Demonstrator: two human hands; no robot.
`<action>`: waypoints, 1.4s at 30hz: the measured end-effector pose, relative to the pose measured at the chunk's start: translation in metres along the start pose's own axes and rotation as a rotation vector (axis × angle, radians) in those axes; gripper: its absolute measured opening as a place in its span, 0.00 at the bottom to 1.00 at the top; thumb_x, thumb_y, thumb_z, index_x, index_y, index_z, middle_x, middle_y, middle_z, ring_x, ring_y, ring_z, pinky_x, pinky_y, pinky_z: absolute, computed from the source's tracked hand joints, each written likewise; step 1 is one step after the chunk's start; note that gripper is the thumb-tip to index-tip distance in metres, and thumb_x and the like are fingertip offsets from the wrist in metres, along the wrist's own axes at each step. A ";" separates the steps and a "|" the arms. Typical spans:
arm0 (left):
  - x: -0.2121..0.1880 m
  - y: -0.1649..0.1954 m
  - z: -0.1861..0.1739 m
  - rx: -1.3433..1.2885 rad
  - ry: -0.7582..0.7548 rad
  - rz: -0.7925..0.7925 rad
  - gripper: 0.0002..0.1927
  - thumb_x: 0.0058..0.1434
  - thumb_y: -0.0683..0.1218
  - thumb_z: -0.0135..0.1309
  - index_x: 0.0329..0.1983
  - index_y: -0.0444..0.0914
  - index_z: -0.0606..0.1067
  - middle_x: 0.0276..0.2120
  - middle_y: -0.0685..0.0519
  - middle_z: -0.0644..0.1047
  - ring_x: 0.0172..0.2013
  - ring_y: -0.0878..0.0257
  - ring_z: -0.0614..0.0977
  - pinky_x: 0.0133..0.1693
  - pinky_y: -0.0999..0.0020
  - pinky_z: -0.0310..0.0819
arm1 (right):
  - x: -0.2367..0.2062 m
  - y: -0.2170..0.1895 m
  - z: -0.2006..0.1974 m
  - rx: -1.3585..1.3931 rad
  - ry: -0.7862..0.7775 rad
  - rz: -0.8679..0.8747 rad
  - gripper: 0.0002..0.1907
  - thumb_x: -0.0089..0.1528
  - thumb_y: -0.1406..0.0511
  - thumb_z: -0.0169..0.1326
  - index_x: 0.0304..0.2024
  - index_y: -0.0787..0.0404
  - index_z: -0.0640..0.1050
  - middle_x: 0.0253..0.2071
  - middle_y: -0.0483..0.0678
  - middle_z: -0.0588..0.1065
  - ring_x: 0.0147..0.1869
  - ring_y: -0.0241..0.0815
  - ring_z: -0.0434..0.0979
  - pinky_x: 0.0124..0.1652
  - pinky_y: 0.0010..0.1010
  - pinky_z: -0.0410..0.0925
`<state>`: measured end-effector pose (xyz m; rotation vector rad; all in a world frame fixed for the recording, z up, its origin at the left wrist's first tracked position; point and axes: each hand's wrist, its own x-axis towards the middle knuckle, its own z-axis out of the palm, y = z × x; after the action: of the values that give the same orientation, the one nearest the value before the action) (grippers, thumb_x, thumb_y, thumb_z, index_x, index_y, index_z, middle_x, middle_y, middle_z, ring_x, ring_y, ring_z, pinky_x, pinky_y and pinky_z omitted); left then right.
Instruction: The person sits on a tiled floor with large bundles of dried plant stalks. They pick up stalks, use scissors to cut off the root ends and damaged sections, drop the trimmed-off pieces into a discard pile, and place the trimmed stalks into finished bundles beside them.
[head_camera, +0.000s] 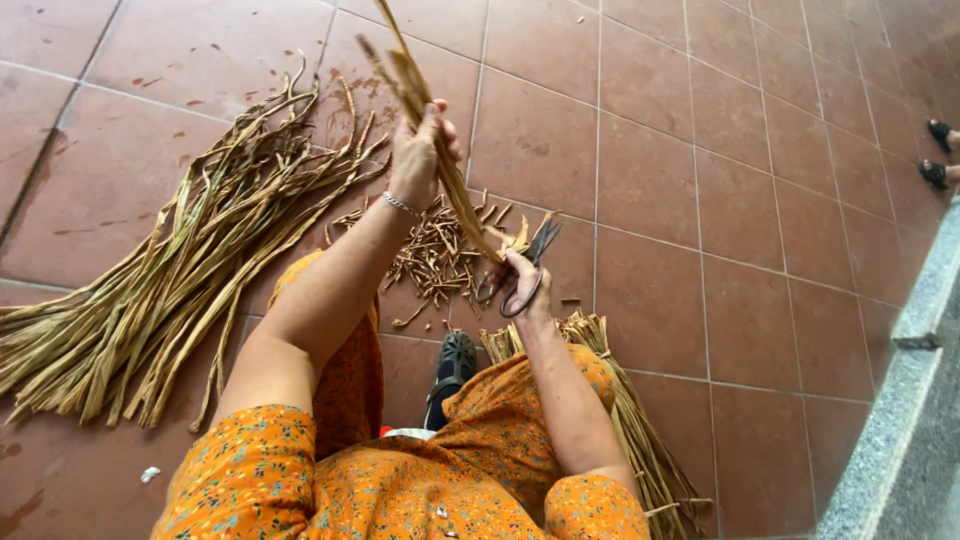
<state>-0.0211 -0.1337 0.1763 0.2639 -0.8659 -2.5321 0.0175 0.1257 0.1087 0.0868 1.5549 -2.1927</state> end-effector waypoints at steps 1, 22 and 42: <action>-0.001 0.000 -0.001 0.071 -0.040 0.021 0.12 0.75 0.50 0.46 0.54 0.39 0.69 0.25 0.56 0.72 0.20 0.67 0.71 0.23 0.69 0.69 | -0.006 -0.001 0.003 -0.087 -0.079 -0.023 0.15 0.65 0.60 0.54 0.49 0.59 0.84 0.22 0.49 0.76 0.23 0.38 0.75 0.24 0.30 0.69; -0.093 -0.058 0.011 0.960 -0.736 -0.002 0.09 0.72 0.48 0.53 0.47 0.41 0.67 0.25 0.58 0.72 0.24 0.71 0.71 0.24 0.72 0.68 | -0.008 -0.086 0.020 0.091 0.274 -0.667 0.07 0.67 0.66 0.57 0.46 0.60 0.74 0.35 0.47 0.78 0.24 0.29 0.69 0.22 0.21 0.63; -0.069 -0.065 0.021 0.842 -0.359 0.107 0.10 0.73 0.48 0.52 0.53 0.39 0.77 0.31 0.57 0.72 0.30 0.69 0.70 0.31 0.72 0.67 | -0.008 -0.056 0.038 -0.148 0.169 -0.404 0.08 0.63 0.67 0.58 0.43 0.59 0.74 0.31 0.46 0.80 0.23 0.33 0.77 0.21 0.23 0.67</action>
<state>0.0102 -0.0450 0.1549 0.0044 -1.9981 -2.0037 0.0103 0.1080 0.1743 -0.1002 1.9664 -2.4109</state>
